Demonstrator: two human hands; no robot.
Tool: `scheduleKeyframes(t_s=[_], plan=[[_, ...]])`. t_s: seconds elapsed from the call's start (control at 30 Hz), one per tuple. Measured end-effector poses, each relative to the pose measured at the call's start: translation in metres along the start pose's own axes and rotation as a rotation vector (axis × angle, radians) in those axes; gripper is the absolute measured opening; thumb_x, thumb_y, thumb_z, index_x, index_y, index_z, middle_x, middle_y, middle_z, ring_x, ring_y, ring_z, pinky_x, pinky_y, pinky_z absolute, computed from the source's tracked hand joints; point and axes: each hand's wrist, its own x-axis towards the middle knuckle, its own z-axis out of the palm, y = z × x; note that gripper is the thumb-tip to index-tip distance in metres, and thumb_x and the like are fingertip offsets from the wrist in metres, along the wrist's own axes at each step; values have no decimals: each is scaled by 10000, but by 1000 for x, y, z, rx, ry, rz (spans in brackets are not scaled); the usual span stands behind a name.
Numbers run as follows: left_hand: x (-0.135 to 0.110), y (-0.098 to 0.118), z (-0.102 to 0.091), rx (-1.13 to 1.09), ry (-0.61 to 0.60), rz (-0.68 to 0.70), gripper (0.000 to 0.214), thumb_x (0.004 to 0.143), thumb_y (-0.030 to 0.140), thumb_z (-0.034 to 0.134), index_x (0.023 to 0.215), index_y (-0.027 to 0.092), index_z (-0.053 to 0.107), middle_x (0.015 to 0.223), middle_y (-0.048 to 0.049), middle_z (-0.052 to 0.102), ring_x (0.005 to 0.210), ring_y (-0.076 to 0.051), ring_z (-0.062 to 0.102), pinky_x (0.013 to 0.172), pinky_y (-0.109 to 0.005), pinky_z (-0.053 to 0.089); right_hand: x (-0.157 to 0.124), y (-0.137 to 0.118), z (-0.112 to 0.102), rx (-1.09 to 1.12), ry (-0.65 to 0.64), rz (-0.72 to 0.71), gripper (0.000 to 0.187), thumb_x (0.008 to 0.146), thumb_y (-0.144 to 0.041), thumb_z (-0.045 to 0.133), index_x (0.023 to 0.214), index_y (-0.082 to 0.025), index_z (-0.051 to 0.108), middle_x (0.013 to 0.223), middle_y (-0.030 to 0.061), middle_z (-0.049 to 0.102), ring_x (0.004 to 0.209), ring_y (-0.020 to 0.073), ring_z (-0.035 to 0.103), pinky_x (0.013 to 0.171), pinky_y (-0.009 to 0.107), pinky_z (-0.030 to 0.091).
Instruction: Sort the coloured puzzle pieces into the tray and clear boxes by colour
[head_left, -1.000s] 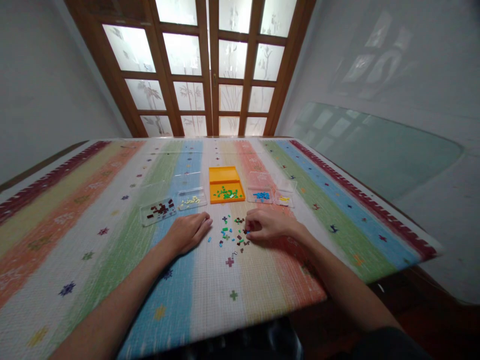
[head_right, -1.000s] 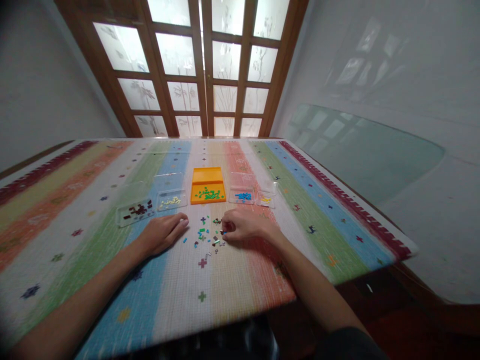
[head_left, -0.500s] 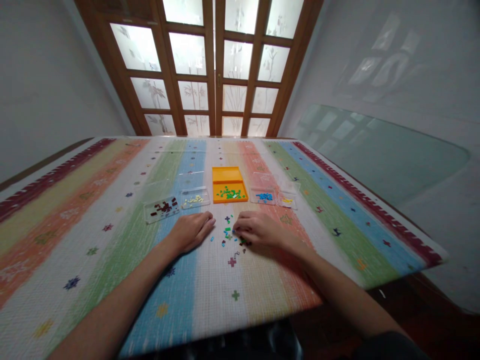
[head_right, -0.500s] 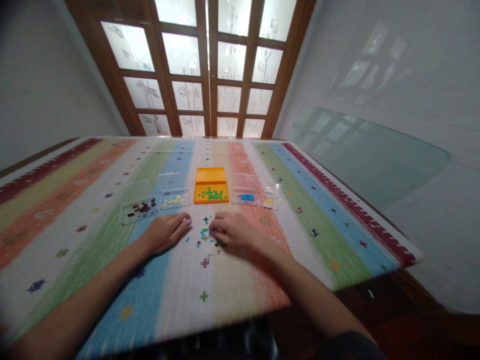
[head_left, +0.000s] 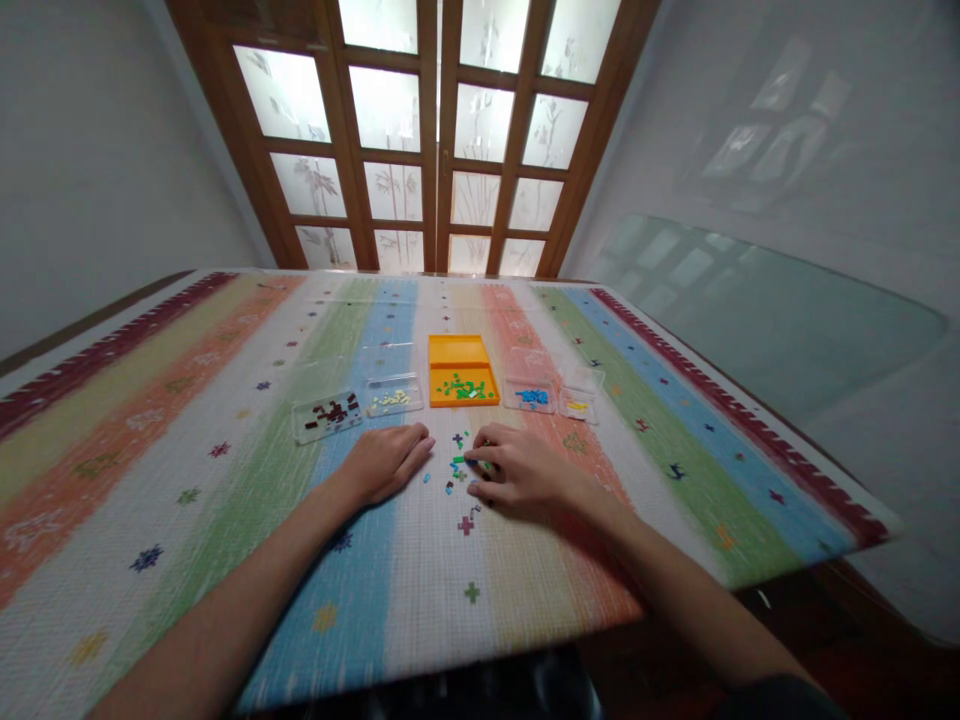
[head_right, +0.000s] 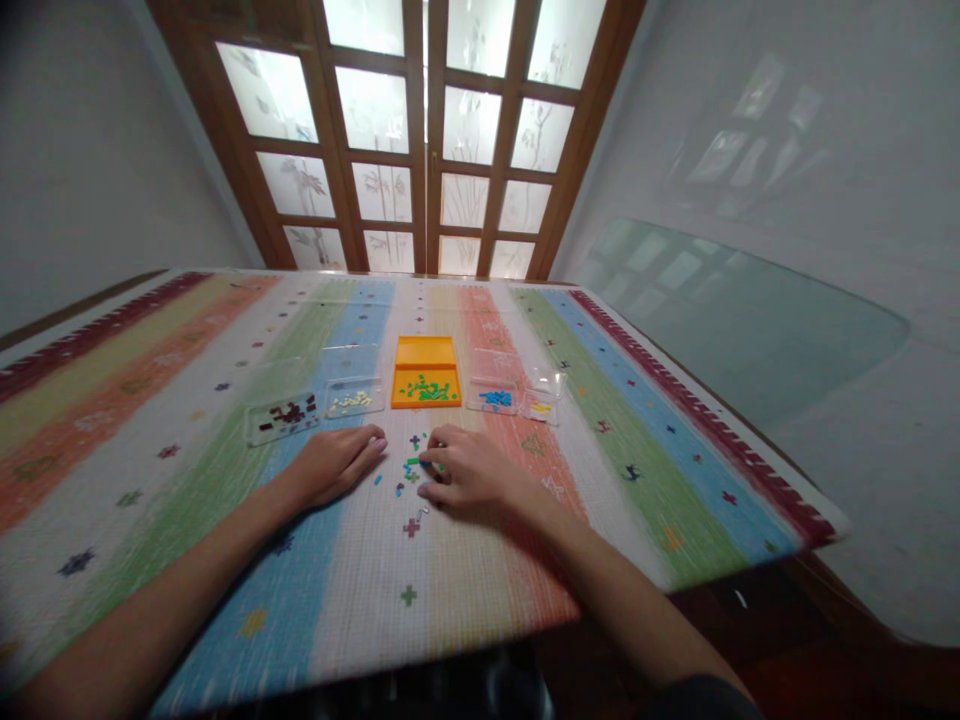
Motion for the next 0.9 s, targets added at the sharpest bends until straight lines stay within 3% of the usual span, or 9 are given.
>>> scheduleKeyframes(t_s=[0.53,0.77,0.9], plan=[[0,-1,1,-2,3,-5,383,1071,408,290,1012,185,596,909,-94,742,816,-236,705,718,-326,481,9,8,14,-51,27,14,150,957,-190,611,947,-179,761,934,82,678,796,164,594,688,274,415],[1,-2,3,-14,14,-4,389,1070,414,286,1016,189,598,907,-91,740,815,-233,703,722,-327,485,13,2,16,-210,-16,36,169,1002,-187,519,952,-147,676,961,106,660,820,184,561,673,292,390],[0,-3,5,-19,18,1,395,1072,421,281,1018,192,598,917,-93,743,822,-231,704,724,-326,487,13,-4,14,-232,-53,57,100,949,-139,532,987,-136,624,993,120,640,833,198,542,668,304,389]])
